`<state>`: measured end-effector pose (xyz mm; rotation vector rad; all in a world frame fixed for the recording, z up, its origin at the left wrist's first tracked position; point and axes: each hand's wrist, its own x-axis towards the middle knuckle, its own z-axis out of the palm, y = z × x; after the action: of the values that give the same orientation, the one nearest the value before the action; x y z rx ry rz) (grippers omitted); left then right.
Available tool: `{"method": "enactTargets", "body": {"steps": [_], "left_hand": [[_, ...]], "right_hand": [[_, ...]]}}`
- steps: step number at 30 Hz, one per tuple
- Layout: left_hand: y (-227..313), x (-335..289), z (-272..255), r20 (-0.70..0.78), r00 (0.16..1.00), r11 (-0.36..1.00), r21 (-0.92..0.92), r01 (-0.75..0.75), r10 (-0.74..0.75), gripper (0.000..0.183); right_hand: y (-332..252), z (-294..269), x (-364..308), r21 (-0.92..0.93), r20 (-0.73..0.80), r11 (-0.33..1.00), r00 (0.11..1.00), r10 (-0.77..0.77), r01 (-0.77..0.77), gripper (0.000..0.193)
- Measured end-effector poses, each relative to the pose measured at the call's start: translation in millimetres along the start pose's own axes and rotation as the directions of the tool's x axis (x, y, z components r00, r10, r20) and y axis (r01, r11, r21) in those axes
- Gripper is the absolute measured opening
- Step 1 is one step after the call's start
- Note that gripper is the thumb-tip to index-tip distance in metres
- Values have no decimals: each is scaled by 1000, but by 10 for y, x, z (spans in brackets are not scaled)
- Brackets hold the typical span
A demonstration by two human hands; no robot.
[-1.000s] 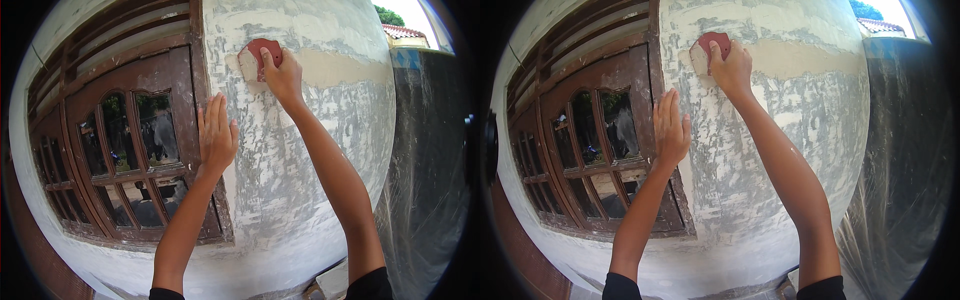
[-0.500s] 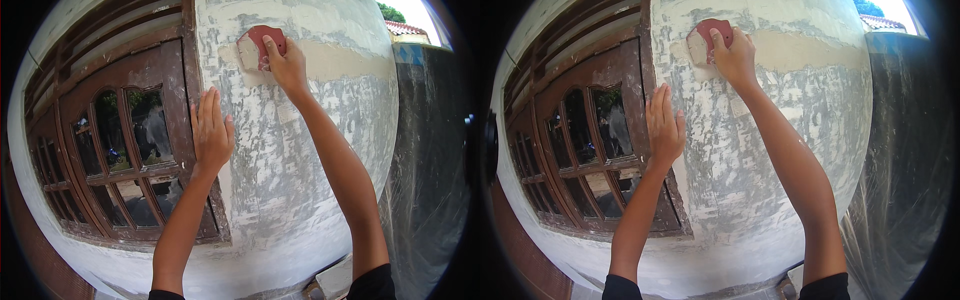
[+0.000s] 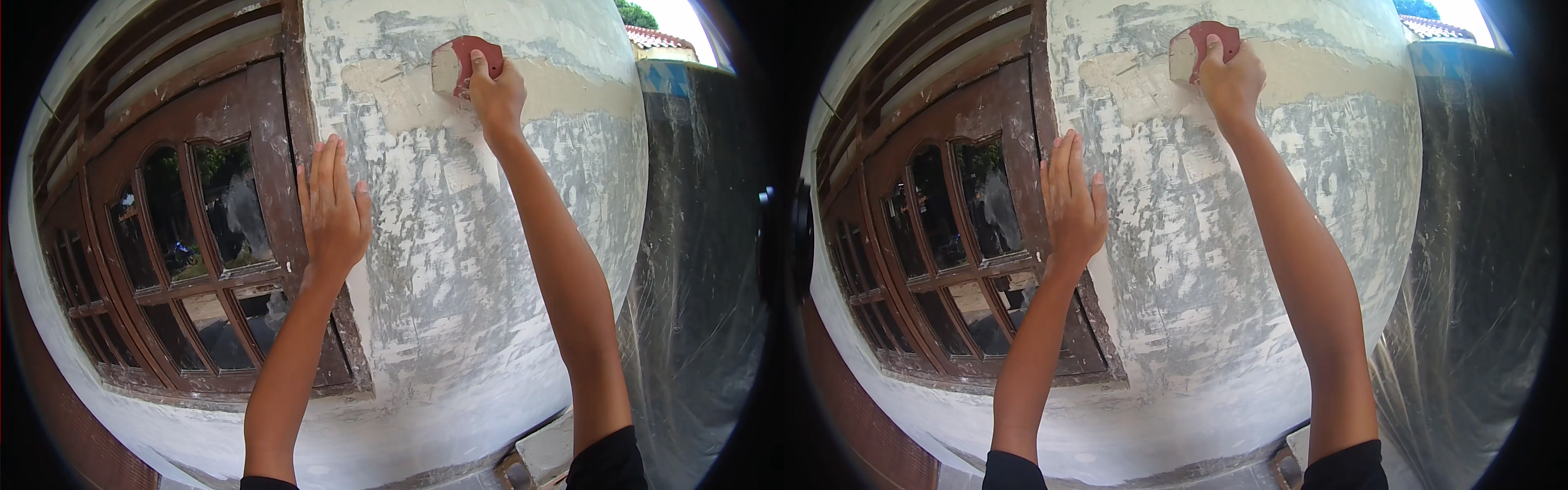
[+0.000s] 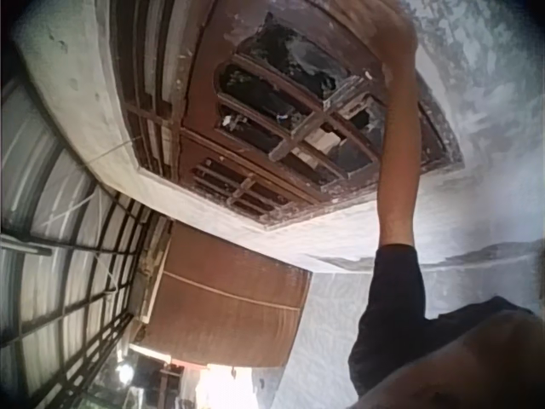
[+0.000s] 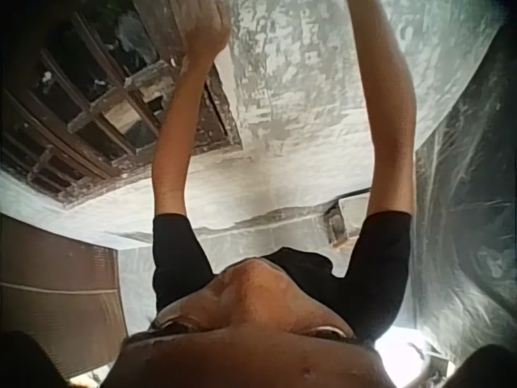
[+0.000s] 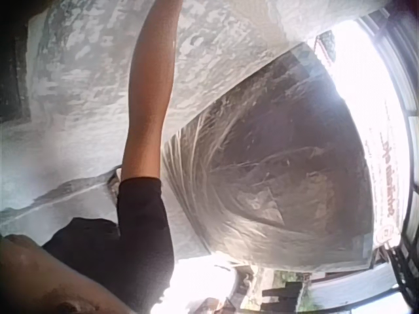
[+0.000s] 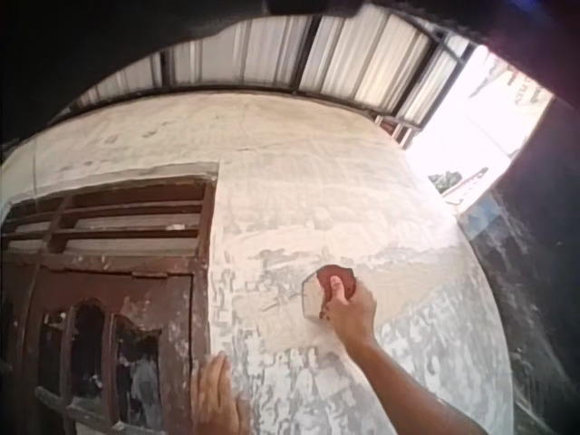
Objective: The person applies white filler to a wall using a putty knife, taking the filler from a putty tray and spreading it onto the wall surface.
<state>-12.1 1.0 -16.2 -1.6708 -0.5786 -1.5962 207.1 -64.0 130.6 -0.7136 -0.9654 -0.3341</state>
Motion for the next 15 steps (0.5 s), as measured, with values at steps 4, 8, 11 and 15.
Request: {"method": "enactTargets", "body": {"steps": [4,8,11,15], "left_hand": [[-18,-22,14,0,1000,999,-34,6,-6,57],[-5,-16,-10,15,1000,1000,-25,11,-10,57],[-22,-27,-16,11,1000,999,-28,17,-16,57],[2,-22,4,27,1000,1000,-20,15,-15,57]], "right_hand": [[-44,138,-231,39,61,968,967,-248,246,38],[83,75,-87,-112,49,993,998,-30,35,39],[-49,53,-151,121,33,992,999,25,-29,41],[-49,179,-300,-74,174,964,955,-240,256,40]]}}
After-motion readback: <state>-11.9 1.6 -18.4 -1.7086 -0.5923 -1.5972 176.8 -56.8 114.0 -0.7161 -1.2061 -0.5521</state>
